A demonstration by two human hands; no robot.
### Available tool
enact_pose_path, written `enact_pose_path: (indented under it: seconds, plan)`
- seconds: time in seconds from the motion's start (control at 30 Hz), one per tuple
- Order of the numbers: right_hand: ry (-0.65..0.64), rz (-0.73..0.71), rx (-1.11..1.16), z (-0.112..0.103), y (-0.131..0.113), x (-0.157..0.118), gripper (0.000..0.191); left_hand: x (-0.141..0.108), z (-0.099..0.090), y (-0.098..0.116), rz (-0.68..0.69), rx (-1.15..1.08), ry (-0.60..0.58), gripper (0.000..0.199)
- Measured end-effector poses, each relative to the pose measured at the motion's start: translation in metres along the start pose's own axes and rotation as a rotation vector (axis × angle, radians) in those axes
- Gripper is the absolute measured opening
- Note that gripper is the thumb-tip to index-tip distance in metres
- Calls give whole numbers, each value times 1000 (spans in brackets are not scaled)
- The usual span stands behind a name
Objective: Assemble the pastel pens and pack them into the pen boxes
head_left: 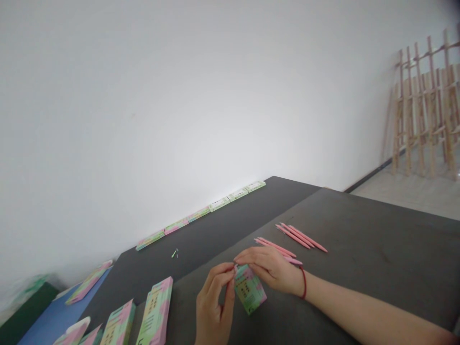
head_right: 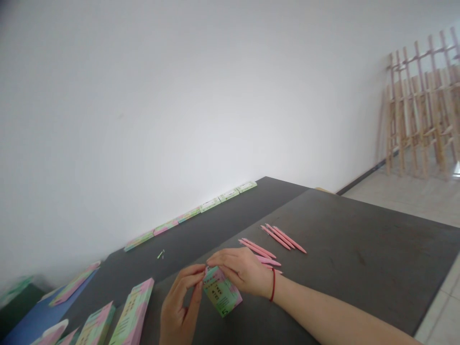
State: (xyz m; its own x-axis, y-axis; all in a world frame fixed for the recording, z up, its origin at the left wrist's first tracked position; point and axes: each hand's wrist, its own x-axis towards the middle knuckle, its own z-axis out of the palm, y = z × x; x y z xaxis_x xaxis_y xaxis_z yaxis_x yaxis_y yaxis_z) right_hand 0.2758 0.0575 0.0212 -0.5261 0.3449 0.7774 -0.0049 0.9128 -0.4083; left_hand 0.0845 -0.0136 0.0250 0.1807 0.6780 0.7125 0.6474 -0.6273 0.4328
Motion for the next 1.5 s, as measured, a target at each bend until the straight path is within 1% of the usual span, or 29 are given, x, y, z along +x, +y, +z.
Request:
enact_pose_path:
  seconds: [0.17, 0.33, 0.47, 0.53, 0.63, 0.67, 0.73, 0.8, 0.83, 0.9, 0.97, 1.0, 1.07, 1.1, 1.13, 1.2, 1.23, 1.3, 1.37, 1.43, 1.5]
  plan:
    - [-10, -61, -81, -1, 0, -6, 37, -3, 2, -4, 74, 47, -33, 23]
    - [-49, -84, -189, -1, 1, -15, 41, -1, 2, -2, 147, 89, -54, 24]
    - [-84, -107, -242, -2, 1, -18, 41, -3, 5, 0, 133, 66, -54, 22]
    - [-74, -97, -246, -2, 2, -17, 39, -7, 9, -2, 77, 22, -38, 21]
    - [-75, -87, -251, -2, 2, -16, 37, -17, 19, -8, -99, -42, -13, 21]
    - [-77, -85, -263, -2, 2, -16, 37, -21, 23, -10, -171, -59, -2, 25]
    - [-86, -79, -300, -1, 1, -16, 37, -28, 31, -15, -311, -100, 7, 41]
    - [-94, -68, -326, 0, 0, -16, 37, -35, 40, -18, -433, -146, -18, 53]
    - [-97, -57, -329, 1, 0, -16, 38, -37, 44, -20, -484, -163, -51, 54]
    - [-91, -9, -321, 3, 0, -16, 40, -39, 49, -22, -562, -185, -124, 46]
    - [-70, 72, -305, 5, 1, -17, 48, -37, 51, -24, -595, -204, -146, 39]
    - [-56, 113, -293, 7, 2, -18, 53, -34, 50, -24, -598, -215, -137, 38]
    - [-31, 172, -268, 9, 5, -19, 63, -27, 43, -28, -606, -209, -92, 41]
    - [-23, 188, -260, 10, 7, -20, 65, -23, 36, -30, -619, -190, -60, 44]
    - [-22, 195, -257, 11, 8, -20, 65, -18, 28, -35, -643, -160, -32, 49]
    - [-38, 195, -260, 13, 8, -22, 64, -12, 5, -48, -704, -76, 22, 65]
    - [-54, 194, -261, 15, 8, -22, 63, -10, -8, -56, -746, -36, 9, 72]
    - [-99, 186, -260, 18, 6, -24, 61, -10, -35, -75, -794, 52, -85, 77]
    - [-147, 168, -249, 21, 5, -25, 60, -15, -60, -91, -759, 230, -131, 67]
    - [-187, 149, -235, 23, 4, -26, 59, -21, -82, -104, -723, 375, -223, 58]
    - [-222, 142, -223, 26, 4, -28, 59, -25, -101, -114, -719, 489, -285, 56]
